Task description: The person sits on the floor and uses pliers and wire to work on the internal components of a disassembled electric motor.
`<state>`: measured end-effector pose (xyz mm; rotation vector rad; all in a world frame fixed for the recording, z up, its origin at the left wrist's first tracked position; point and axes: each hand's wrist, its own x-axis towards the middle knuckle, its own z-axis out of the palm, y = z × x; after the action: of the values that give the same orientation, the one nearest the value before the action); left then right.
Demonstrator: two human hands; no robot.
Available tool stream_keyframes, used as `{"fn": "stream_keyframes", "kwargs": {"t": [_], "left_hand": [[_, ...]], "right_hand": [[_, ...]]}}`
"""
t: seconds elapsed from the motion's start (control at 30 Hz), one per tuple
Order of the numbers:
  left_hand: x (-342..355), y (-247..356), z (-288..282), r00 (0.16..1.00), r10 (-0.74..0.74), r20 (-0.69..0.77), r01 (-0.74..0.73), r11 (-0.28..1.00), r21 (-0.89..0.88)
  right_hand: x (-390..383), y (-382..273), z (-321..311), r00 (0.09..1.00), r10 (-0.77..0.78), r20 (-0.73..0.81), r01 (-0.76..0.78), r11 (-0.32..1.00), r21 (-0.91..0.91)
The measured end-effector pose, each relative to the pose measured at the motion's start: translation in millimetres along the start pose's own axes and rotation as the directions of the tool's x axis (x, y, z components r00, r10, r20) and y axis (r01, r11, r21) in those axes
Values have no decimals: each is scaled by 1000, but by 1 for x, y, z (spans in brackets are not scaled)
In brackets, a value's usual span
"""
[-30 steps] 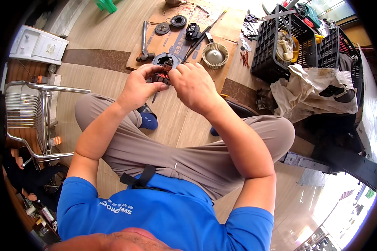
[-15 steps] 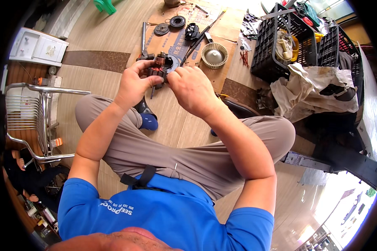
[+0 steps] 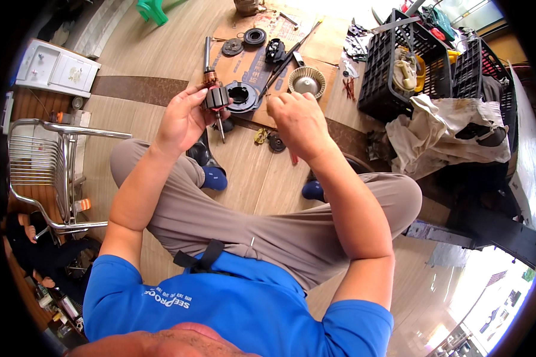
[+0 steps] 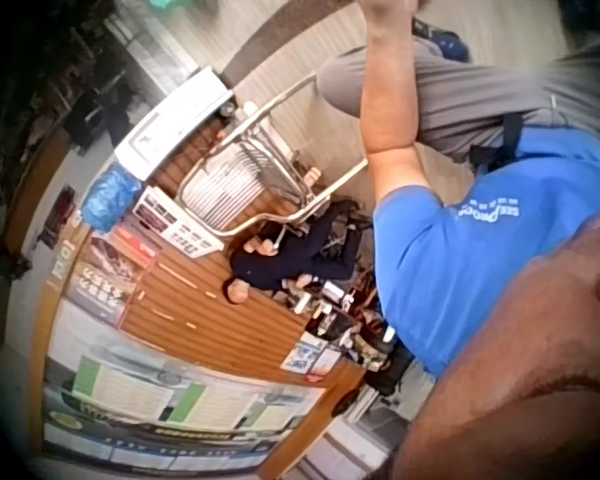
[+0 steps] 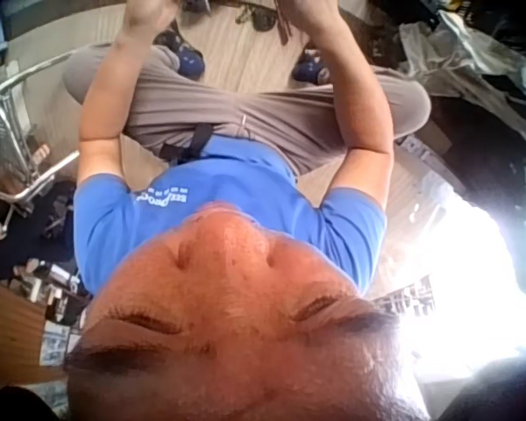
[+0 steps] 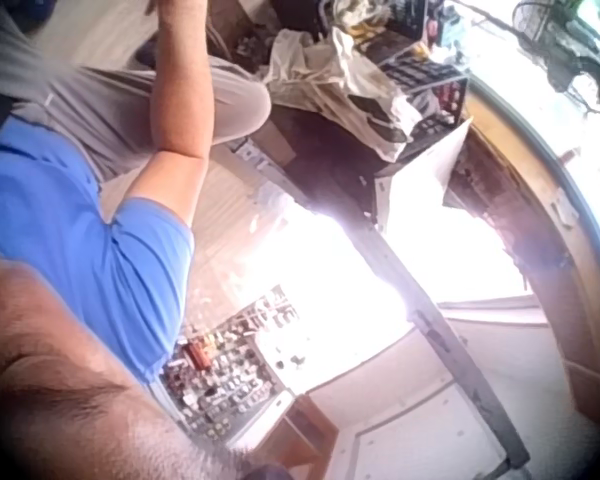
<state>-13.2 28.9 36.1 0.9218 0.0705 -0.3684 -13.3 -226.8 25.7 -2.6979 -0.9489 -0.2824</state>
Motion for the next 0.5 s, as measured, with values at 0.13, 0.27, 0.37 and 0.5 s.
{"fn": "stream_keyframes", "kwargs": {"t": [0.13,0.27,0.37,0.5], "left_hand": [[-2,-4,2,994,24,107,-20,999,-40],[-2,-1,4,988,98,116,-92,994,-59],[-5,0,6,982,94,166,-90,995,-36],[-7,1,1,953,-17,302,-3,998,66]], "right_hand": [[2,4,-5,999,23,-46,-22,1000,17],[-2,-11,0,997,-36,-70,44,993,106],[0,-4,-3,995,-4,-96,12,997,80],[4,21,-17,986,70,-151,-77,996,-42]]}}
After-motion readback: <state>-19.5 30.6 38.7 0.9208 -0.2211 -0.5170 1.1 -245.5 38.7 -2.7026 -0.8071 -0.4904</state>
